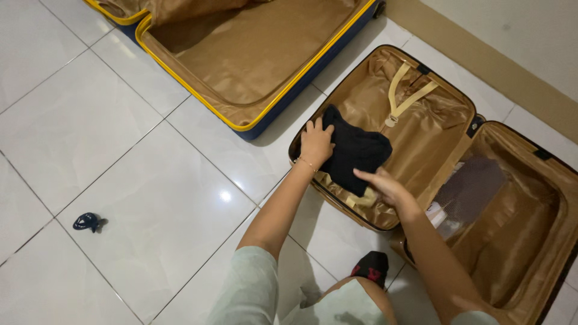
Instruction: The person places toiletries and a small pouch into the mesh pocket of an open suitcase, then folds a black garment on the floor and places it into the main compartment. The person remains seated on the floor during the task.
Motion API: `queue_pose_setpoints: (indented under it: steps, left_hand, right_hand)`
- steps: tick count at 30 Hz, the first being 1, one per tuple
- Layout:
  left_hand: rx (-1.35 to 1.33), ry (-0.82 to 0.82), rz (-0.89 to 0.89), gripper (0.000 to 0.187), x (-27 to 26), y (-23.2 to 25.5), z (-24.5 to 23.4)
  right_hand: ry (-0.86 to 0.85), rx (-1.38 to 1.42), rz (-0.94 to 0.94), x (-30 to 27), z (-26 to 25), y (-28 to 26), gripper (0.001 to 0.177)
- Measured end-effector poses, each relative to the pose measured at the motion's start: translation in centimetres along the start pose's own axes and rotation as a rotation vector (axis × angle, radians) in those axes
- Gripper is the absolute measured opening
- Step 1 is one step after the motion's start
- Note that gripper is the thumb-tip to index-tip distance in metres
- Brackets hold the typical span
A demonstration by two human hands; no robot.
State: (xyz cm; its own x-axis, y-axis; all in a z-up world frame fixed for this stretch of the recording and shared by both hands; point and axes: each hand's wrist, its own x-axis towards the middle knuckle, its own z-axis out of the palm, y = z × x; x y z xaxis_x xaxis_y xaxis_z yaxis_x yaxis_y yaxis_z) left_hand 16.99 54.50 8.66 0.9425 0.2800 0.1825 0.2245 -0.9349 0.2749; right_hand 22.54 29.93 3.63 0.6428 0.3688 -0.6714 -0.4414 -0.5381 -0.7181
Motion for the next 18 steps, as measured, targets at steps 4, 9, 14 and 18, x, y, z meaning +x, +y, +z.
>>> queue_pose_setpoints:
  steps: [4,9,14,18]
  left_hand:
    - [0.009,-0.115,-0.049,0.056,0.6,0.2,0.6]
    - [-0.273,-0.240,-0.199,0.060,0.5,-0.4,1.1]
    - [-0.664,-0.288,-0.294,0.071,-2.7,-0.7,-2.6]
    - [-0.397,-0.319,-0.174,0.057,-5.6,-0.6,-5.7]
  right_hand:
    - [0.027,0.043,0.067,-0.7,0.4,1.2,0.113]
    - [0.065,0.215,-0.233,0.1,0.2,-0.6,0.086]
    - [0.077,0.019,-0.360,1.1,-4.6,-6.2,0.077]
    - [-0.122,-0.106,-0.603,5.6,-6.7,-10.9,0.071]
